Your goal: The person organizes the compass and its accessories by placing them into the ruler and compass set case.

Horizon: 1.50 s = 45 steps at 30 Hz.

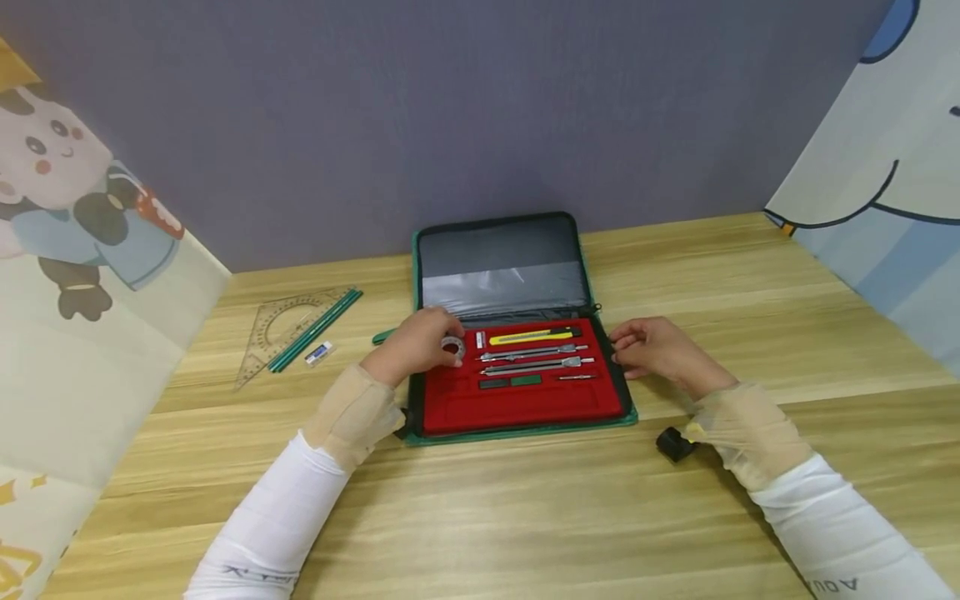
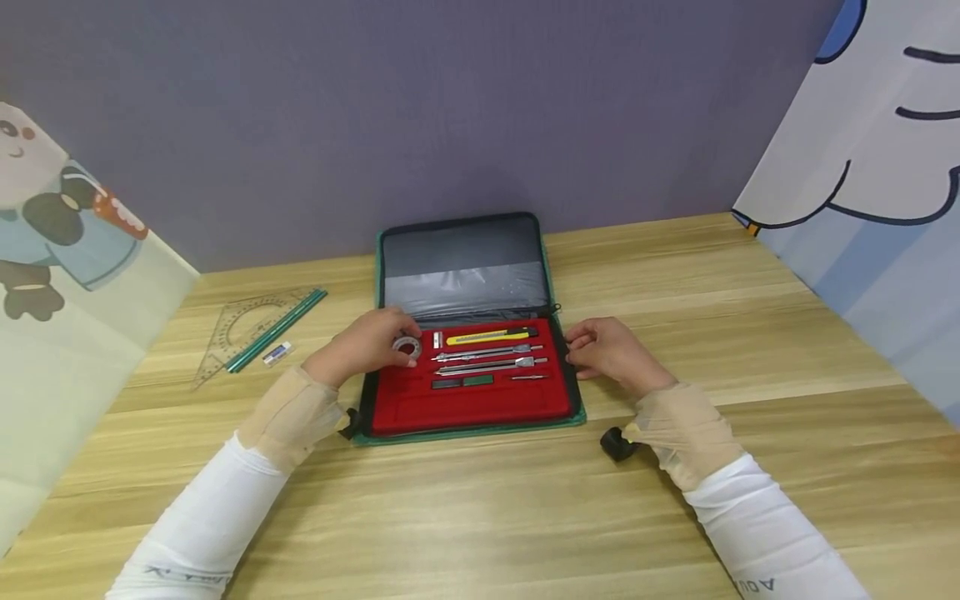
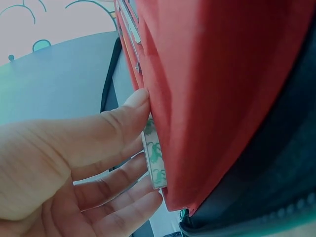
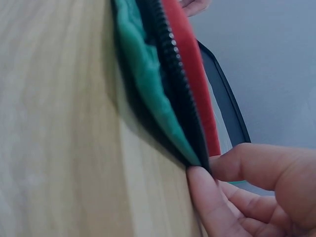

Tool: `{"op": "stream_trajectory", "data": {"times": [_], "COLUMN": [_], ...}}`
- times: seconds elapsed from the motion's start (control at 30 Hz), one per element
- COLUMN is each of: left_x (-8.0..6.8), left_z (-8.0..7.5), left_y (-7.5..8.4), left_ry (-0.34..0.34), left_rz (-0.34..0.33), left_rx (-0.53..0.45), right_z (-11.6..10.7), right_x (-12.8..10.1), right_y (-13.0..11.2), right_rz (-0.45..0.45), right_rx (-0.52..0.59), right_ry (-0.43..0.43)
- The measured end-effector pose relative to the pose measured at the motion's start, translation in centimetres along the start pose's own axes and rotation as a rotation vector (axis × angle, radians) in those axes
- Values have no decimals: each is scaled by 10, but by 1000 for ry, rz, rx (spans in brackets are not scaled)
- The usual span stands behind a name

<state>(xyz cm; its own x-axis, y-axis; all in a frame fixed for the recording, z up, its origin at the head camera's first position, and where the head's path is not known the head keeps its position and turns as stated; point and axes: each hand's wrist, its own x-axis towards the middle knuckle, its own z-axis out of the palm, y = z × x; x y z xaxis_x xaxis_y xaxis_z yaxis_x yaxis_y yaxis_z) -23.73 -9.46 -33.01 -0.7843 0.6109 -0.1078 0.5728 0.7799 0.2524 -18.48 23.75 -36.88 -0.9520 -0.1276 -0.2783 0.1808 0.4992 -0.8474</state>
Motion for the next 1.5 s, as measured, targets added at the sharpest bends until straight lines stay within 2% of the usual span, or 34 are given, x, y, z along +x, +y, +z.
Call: {"op": "stream_trajectory", "data": {"times": [0.27,0.5,0.87,1.0,1.3,1.5], "left_x": [-1,-3,-5,-14,-47,-64], "left_z": [-2,-1,-1,-8,-23,-34], "left_y": [0,-2,-8,-19,-54,-76], "left_ry": [-13,-18,-17,19,95,67], "left_rz": [-15,-4,8,2,-102,-225], "left_rx": [-3,19,-26,-62,-47,-27], "right_z": [1,4,4,3,2,-1], "right_x": [1,1,1,1,2,2], "right_y": [-1,-1,2,2,1,1], "right_rz": [6,3,9,14,12,3], "right_rx": [2,18,29,23,15,20], "right_ry": [-1,-13,-14,-7,-9,-8]}}
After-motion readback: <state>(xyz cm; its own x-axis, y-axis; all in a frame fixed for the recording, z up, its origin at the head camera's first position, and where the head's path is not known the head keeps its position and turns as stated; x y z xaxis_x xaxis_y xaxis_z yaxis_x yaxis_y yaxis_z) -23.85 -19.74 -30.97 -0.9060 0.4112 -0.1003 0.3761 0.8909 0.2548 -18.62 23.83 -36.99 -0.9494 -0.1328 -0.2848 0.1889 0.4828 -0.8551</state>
